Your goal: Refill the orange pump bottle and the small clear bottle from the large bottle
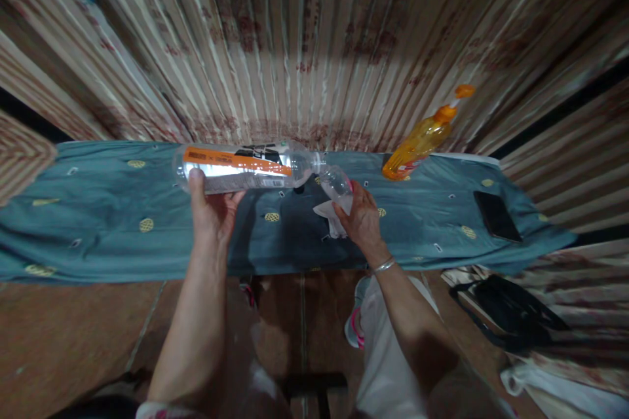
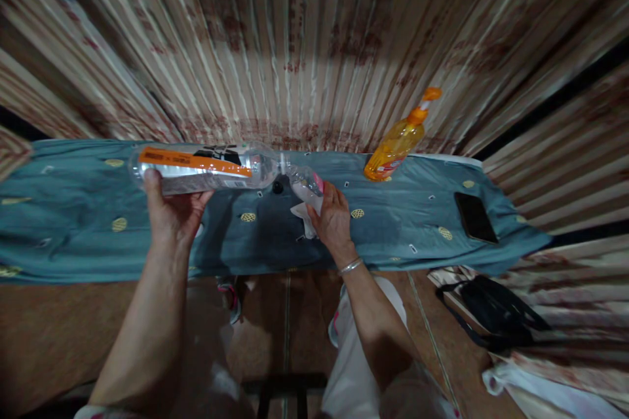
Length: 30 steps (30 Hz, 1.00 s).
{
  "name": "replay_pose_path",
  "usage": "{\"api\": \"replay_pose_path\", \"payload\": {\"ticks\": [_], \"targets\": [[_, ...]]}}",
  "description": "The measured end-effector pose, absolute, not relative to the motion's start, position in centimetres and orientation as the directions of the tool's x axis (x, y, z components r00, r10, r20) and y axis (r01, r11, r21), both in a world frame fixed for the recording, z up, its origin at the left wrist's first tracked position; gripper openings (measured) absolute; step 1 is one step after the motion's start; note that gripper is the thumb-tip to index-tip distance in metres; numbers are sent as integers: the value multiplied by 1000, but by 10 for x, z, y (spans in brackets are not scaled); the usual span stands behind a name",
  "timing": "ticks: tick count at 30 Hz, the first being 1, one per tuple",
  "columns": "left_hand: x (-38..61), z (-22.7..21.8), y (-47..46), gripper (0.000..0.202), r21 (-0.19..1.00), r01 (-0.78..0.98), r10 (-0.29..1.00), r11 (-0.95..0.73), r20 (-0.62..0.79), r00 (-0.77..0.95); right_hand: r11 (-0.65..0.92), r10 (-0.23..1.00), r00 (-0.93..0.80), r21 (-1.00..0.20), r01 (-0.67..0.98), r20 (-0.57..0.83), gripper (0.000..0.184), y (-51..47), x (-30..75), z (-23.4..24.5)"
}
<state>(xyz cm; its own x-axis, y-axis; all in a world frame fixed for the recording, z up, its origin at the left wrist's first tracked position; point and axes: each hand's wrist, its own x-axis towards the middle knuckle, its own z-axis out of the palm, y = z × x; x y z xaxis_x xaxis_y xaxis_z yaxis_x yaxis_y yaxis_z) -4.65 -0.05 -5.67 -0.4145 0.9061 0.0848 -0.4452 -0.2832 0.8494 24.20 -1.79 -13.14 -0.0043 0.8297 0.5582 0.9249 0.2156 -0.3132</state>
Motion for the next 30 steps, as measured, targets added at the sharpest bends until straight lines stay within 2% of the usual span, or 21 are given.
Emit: {"api": "replay_pose_path", "payload": {"ticks": [7, 14, 21, 30], "targets": [[-47, -57, -1, 51, 862, -420, 911, -284, 107, -398, 225, 830, -11, -316, 922, 558, 62, -18, 243, -132], [-50, -58, -1, 55, 852, -438, 917, -287, 112, -383, 228, 829, -8, -326, 918, 559, 62, -17, 243, -134], [-47, -58, 0, 51, 841, -458, 905, -287, 81, -418, 226, 834, -8, -329, 917, 552, 63, -18, 243, -132], [-50, -58, -1, 52, 862, -416, 911, -290, 116, -395, 226, 833, -10, -325, 918, 553, 61, -18, 243, -133]]}}
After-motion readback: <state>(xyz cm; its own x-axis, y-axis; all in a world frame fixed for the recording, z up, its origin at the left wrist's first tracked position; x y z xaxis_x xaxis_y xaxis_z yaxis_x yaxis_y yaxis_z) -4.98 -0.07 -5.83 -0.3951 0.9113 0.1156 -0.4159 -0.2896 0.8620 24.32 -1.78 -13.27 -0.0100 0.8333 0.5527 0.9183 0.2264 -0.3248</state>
